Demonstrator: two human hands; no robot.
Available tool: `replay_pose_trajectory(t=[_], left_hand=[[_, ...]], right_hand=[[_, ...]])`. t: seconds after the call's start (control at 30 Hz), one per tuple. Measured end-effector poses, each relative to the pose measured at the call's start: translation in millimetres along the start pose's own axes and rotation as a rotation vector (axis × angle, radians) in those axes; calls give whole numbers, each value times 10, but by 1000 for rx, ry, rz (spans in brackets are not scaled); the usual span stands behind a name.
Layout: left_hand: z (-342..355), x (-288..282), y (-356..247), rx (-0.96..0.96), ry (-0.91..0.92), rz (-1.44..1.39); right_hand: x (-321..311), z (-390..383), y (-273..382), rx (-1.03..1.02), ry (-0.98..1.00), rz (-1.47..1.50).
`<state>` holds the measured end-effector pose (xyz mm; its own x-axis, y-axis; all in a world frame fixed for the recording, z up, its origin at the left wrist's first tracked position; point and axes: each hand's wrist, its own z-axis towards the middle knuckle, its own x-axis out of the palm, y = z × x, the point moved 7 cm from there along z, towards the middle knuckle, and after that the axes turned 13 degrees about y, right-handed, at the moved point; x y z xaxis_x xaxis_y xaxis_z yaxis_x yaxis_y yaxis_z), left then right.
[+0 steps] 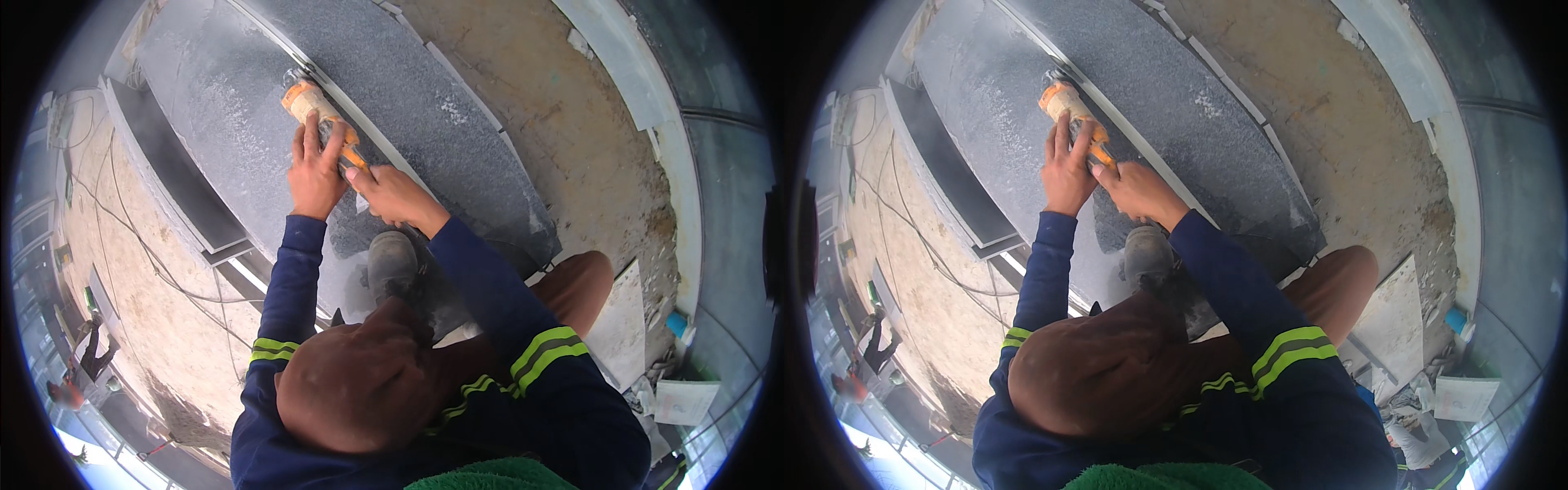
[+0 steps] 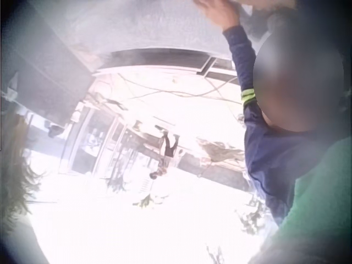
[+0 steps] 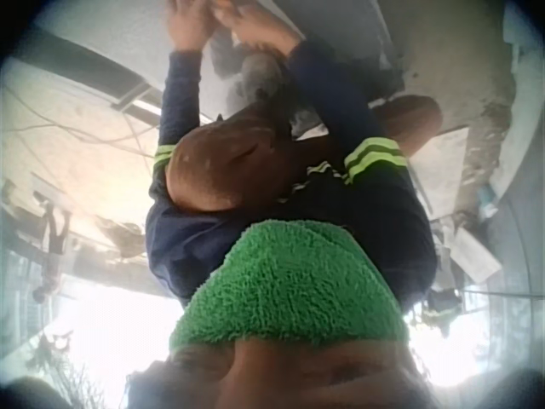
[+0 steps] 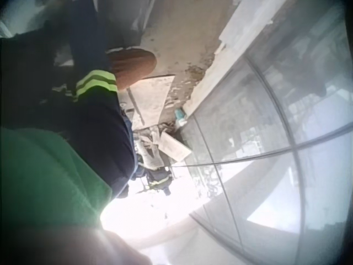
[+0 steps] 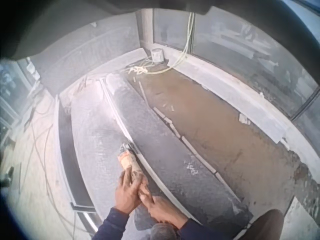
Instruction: The person uses an angle grinder to grind the edge of a large stone slab. The person holds the tool with both hands and moves it along the slab's edge, generating dust. Other workers are visible nearby.
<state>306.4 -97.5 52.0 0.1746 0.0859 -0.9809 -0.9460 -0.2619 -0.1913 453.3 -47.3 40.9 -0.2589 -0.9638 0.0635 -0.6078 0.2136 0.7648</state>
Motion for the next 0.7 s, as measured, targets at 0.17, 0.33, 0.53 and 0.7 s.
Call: replay_pose_trajectory(t=[0.17,0.33,0.53,0.7], left_hand=[[152,15,121,-4,11,10],[140,45,80,-15,21,17],[-30,-1,-29,-16,20,5],[-84,36,-76,-27,20,19]], right_hand=[[-64,201,63,19,26,26],[-61,164,2,19,7,39],[25,-15,-54,32,10,40],[24,-109,-75,29,0,46]])
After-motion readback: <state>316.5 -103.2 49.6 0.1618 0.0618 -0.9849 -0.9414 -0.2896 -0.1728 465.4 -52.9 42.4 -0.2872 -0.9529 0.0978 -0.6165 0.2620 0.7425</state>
